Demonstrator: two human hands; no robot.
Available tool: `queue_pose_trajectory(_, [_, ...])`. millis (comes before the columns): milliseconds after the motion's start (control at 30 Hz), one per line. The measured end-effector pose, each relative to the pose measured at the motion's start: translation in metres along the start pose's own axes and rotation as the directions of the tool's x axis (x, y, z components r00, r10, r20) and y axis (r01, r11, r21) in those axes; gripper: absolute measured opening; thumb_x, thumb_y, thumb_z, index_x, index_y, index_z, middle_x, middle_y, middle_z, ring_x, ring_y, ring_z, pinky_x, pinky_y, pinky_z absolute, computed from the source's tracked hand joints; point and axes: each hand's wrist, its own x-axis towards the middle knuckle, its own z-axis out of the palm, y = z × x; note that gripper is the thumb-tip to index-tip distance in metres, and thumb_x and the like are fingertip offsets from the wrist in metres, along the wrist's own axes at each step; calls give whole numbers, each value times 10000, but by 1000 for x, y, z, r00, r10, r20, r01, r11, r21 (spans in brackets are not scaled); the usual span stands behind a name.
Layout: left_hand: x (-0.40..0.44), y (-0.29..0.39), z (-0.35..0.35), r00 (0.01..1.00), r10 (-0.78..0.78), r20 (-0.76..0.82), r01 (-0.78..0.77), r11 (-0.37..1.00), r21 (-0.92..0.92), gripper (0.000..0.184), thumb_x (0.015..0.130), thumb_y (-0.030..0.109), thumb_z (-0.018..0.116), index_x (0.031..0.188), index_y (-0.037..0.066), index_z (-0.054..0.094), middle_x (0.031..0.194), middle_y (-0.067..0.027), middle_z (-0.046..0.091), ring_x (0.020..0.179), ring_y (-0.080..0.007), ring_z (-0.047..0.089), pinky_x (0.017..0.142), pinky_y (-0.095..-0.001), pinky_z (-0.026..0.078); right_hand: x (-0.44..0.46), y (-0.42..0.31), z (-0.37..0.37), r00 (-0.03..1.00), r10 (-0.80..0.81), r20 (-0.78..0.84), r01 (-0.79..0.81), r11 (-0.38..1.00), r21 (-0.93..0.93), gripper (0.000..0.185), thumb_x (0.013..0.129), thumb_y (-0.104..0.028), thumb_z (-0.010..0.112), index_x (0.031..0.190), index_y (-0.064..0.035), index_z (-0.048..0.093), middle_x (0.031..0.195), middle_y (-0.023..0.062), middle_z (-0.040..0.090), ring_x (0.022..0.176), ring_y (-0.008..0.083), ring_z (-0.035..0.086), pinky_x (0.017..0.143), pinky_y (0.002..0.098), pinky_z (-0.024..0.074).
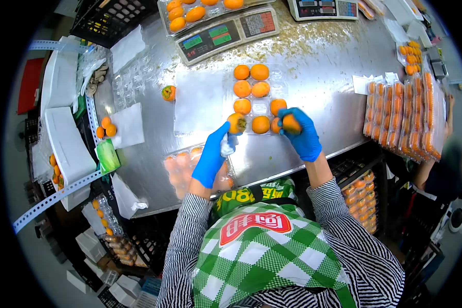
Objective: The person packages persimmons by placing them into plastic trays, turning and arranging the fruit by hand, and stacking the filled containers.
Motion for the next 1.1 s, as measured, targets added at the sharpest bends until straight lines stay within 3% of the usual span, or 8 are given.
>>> queue_pose_trajectory(33, [-7, 1, -1, 996, -57, 62, 73, 958, -278, 411, 895, 312, 568, 1178, 18, 523, 971, -126, 613, 633, -106, 534, 529, -214, 436, 1, 7, -5, 999, 44, 27, -40, 990, -137, 413, 849, -170, 586, 1241, -59, 517, 1077, 47, 560, 859, 145, 566, 700, 254, 476])
queue_pose_trajectory(200, [-38, 5, 35, 988, 13, 152, 45, 926, -374, 460, 889, 265, 572, 1224, -37, 484, 964, -194, 608, 583, -114, 503, 548, -212, 418, -9, 19, 43, 988, 140, 71, -91, 879, -468, 491, 808, -177, 681, 1275, -154, 531, 1060, 43, 571, 882, 109, 558, 756, 256, 464])
queue_pose_trajectory(300, [-37, 0, 30, 981, 159, 107, -173, 976, 133, 495, 867, 195, 604, 1291, -13, 454, 1011, -167, 606, 650, -101, 533, 587, -225, 439, -2, 41, 44, 961, -166, 220, 269, 741, -615, 547, 779, -177, 714, 1287, -134, 515, 1129, 68, 572, 1020, 147, 548, 872, 281, 454])
queue_pose_trajectory(333, [-40, 1, 31, 979, 180, 94, -196, 957, 214, 551, 839, 139, 635, 1335, 17, 429, 1092, -128, 593, 813, -99, 567, 661, -227, 459, 1, 40, 41, 970, -111, 217, 225, 745, -628, 583, 755, -146, 734, 1291, -127, 506, 1210, 82, 555, 1134, 179, 506, 966, 309, 412])
queue_pose_trajectory(533, [-68, 20, 55, 943, 321, 86, -327, 854, 404, 569, 807, 92, 663, 1331, 36, 447, 1219, -93, 539, 1071, -124, 513, 816, -212, 447, 1, 32, 41, 922, -135, 362, 334, 749, -572, 604, 735, -88, 740, 1288, -91, 498, 1310, 76, 505, 1181, 183, 484, 1000, 318, 399])
queue_pose_trajectory(833, [-82, 25, 66, 940, 340, -37, -262, 784, 562, 475, 777, 89, 697, 1221, 23, 540, 1126, -69, 589, 1007, -118, 546, 867, -249, 446, -9, 34, 47, 924, -101, 370, 291, 813, -504, 651, 736, -52, 727, 1328, -93, 460, 1331, 64, 489, 1138, 149, 495, 964, 289, 414])
queue_pose_trajectory(933, [-86, 21, 67, 795, 605, 52, -477, 569, 670, 493, 752, 71, 721, 1209, 26, 540, 1151, -86, 586, 1069, -163, 543, 922, -284, 434, -11, 26, 51, 936, -42, 349, 233, 817, -528, 666, 756, -61, 707, 1360, -105, 429, 1307, 43, 505, 1082, 126, 507, 918, 271, 430])
queue_pose_trajectory(1100, [-94, 18, 62, 709, 680, 187, -552, 370, 747, 568, 752, 51, 712, 1276, 47, 490, 1266, -111, 529, 1162, -217, 507, 996, -331, 396, -8, 30, 48, 927, 234, 294, -86, 893, -442, 658, 793, -100, 675, 1384, -109, 389, 1267, 40, 521, 1035, 121, 530, 840, 252, 469])
